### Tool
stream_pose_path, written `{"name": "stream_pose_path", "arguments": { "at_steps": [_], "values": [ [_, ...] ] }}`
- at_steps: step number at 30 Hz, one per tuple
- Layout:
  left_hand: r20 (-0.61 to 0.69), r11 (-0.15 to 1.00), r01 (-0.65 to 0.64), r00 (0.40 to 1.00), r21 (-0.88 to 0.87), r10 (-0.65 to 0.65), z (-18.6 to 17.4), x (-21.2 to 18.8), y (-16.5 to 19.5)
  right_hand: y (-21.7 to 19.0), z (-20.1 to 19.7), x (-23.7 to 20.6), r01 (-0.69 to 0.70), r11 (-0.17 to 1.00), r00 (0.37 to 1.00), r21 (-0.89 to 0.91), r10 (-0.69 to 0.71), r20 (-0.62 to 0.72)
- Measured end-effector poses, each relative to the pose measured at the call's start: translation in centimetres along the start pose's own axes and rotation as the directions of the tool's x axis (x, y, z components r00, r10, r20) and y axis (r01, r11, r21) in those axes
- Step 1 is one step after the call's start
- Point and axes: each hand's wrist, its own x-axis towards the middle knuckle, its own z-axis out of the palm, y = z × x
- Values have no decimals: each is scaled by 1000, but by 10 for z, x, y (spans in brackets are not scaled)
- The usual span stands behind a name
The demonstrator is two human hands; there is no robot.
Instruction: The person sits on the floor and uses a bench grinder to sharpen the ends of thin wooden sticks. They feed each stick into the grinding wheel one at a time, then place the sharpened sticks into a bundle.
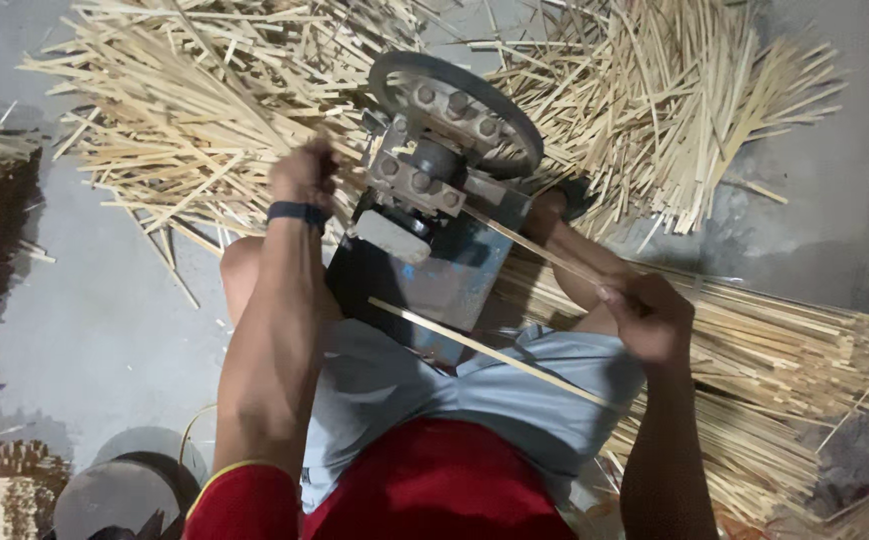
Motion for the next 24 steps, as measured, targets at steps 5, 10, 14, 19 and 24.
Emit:
{"name": "stream_pose_path", "arguments": {
  "at_steps": [5, 10, 14, 19, 24],
  "values": [
    [-288, 827, -545, 821, -136, 493, -33, 10, 60, -8, -7, 23, 272, 899, 962, -345, -263, 74],
    [74, 676, -685, 685, -273, 725, -70, -28, 79, -49, 31, 45, 243, 936, 949, -254, -176, 262],
    [120, 752, -660, 746, -3, 655, -68, -47, 56, -79, 53, 47, 267, 943, 958, -201, -236, 166],
    [116, 829, -538, 843, 154, 525, -38, -36, 17, -97, 52, 45, 83, 967, 960, -240, -14, 278],
    [243, 875, -476, 842, -86, 482, -4, -28, 8, -105, 47, 35, 197, 948, 944, -249, -114, 311]
  ]
}}
